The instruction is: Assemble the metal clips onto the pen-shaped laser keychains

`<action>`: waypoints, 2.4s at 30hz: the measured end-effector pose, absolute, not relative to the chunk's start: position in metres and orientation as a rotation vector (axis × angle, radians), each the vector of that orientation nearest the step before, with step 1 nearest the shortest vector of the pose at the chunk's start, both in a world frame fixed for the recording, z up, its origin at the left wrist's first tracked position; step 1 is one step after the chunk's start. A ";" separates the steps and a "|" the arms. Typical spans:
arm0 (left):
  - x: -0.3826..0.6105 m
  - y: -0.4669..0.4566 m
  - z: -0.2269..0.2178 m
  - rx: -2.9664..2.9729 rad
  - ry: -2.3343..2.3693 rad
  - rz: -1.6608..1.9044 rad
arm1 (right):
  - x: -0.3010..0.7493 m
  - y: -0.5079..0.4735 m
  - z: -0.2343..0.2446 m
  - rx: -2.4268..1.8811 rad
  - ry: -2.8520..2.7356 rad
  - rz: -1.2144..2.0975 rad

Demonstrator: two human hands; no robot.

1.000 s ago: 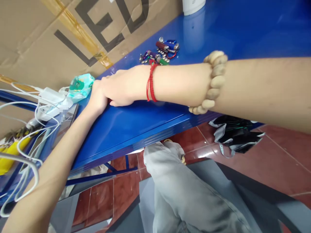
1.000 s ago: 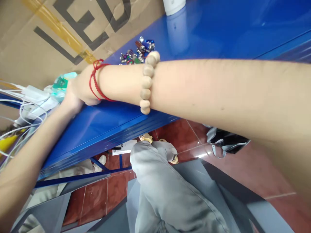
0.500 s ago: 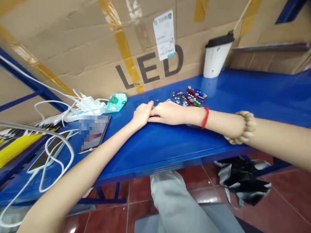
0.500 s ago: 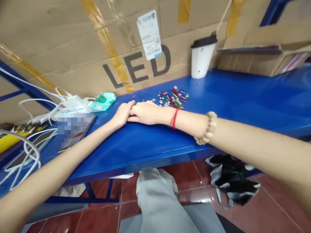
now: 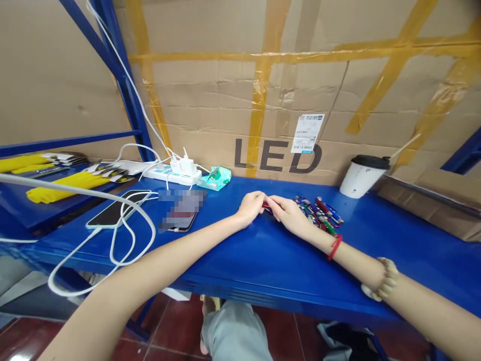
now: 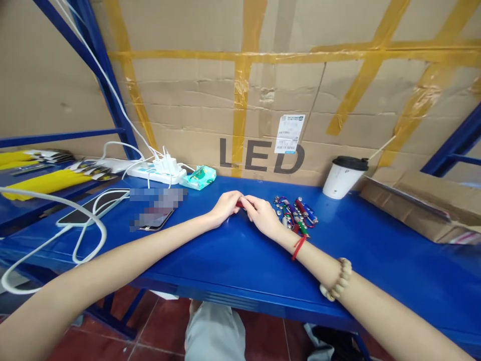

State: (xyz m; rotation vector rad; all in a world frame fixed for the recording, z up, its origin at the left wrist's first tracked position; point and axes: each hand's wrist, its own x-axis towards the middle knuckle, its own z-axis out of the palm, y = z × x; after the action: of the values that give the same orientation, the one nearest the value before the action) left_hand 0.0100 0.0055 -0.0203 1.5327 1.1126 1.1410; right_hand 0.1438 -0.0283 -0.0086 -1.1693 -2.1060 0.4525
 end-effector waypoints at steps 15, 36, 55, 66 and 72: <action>0.011 0.004 -0.009 1.383 1.087 1.104 | 0.142 -0.027 -0.014 -1.122 -2.267 0.124; 0.009 -0.006 -0.004 1.300 1.071 1.123 | 0.142 -0.038 -0.001 -1.368 -2.150 0.001; 0.009 0.000 -0.014 1.641 1.146 1.005 | 0.148 -0.029 -0.007 -1.102 -2.225 0.153; 0.010 -0.007 -0.006 1.550 1.113 0.962 | 0.150 -0.026 -0.009 -1.050 -2.256 0.192; 0.009 -0.007 -0.007 1.608 1.124 0.953 | 0.150 -0.031 -0.005 -1.072 -2.299 0.159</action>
State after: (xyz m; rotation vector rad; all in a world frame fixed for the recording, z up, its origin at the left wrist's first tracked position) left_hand 0.0091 -0.0071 -0.0071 1.6079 1.1242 0.9533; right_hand 0.1504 -0.0305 -0.0054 -1.0725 -2.2986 0.1592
